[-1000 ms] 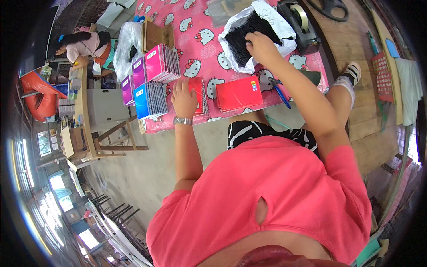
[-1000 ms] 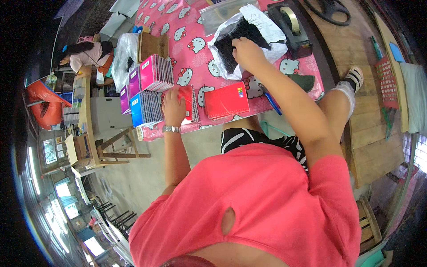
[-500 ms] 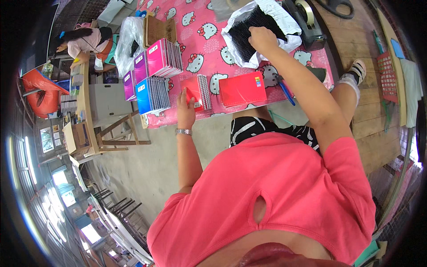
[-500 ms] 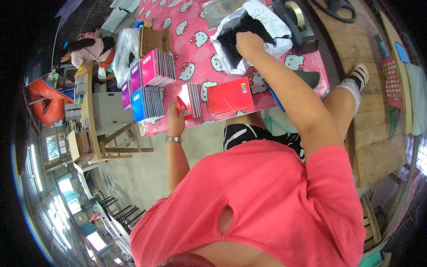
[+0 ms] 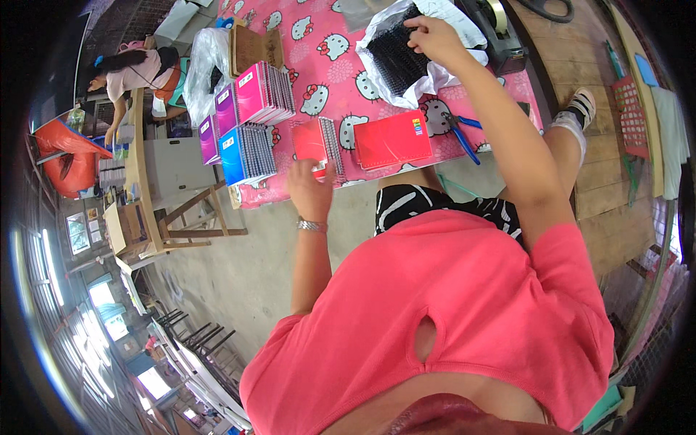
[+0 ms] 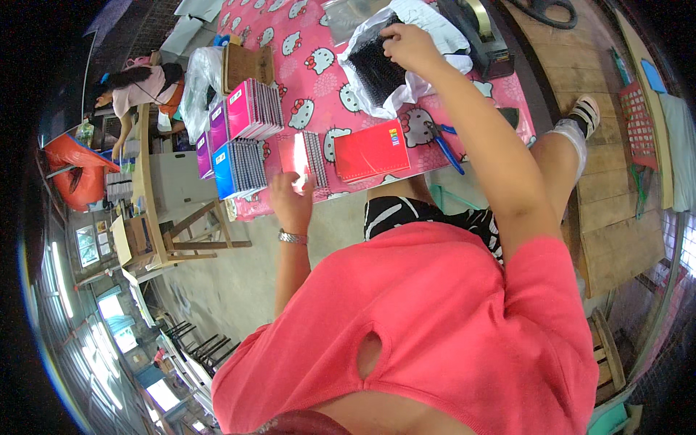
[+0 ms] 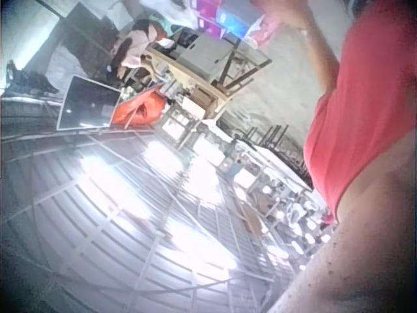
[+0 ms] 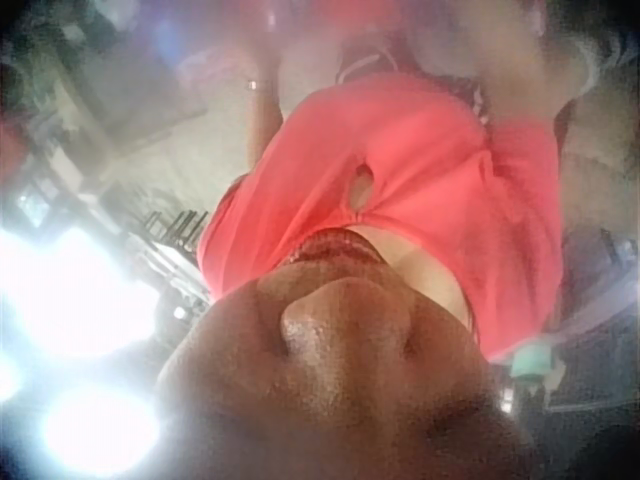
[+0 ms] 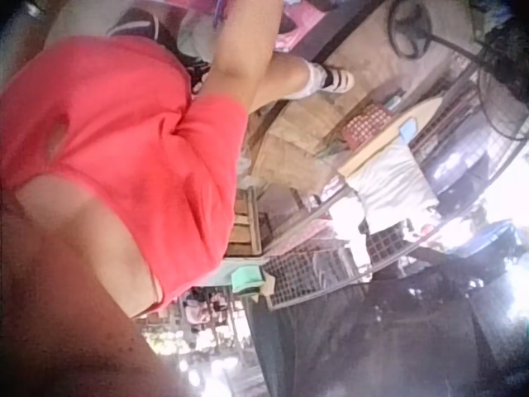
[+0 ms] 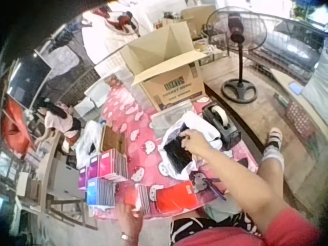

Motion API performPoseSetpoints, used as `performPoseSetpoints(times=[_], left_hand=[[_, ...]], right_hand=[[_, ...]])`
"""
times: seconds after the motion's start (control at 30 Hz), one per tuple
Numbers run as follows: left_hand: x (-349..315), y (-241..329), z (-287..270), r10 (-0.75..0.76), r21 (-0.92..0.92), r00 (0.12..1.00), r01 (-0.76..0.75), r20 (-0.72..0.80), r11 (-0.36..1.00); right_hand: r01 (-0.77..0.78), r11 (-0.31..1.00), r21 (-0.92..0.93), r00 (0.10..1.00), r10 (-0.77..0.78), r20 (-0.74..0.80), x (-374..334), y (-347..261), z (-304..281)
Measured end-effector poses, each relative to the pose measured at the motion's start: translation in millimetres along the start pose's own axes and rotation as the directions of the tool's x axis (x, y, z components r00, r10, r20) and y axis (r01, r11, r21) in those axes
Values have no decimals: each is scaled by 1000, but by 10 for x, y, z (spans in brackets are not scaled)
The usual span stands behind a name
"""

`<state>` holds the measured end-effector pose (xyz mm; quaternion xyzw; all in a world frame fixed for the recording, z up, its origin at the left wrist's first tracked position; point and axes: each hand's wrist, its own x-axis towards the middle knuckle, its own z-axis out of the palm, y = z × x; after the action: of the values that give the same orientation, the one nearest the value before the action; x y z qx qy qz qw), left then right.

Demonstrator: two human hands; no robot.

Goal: The person takes stacks of small red notebooks from a large cardboard box, places them on a table, and then threads a spiral binding through the pre-punched holes of each notebook by hand using a blue wire cutter to trim the excess.

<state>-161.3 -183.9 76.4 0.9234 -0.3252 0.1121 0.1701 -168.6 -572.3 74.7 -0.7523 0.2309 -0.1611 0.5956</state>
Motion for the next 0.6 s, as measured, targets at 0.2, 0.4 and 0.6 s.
performPoseSetpoints(times=[0.2,0.4,0.6], left_hand=[[-85,487,-57,99,-107,994,-93,50,990],[192,1211,270,490,-230,871,-468,45,853],[286,1146,119,603,-255,784,-558,148,789]], right_hand=[[222,969,104,971,-229,63,-592,-188,-108],[372,915,-157,918,-338,207,-1182,-190,5],[384,908,-169,904,-333,268,-1609,-141,-239]])
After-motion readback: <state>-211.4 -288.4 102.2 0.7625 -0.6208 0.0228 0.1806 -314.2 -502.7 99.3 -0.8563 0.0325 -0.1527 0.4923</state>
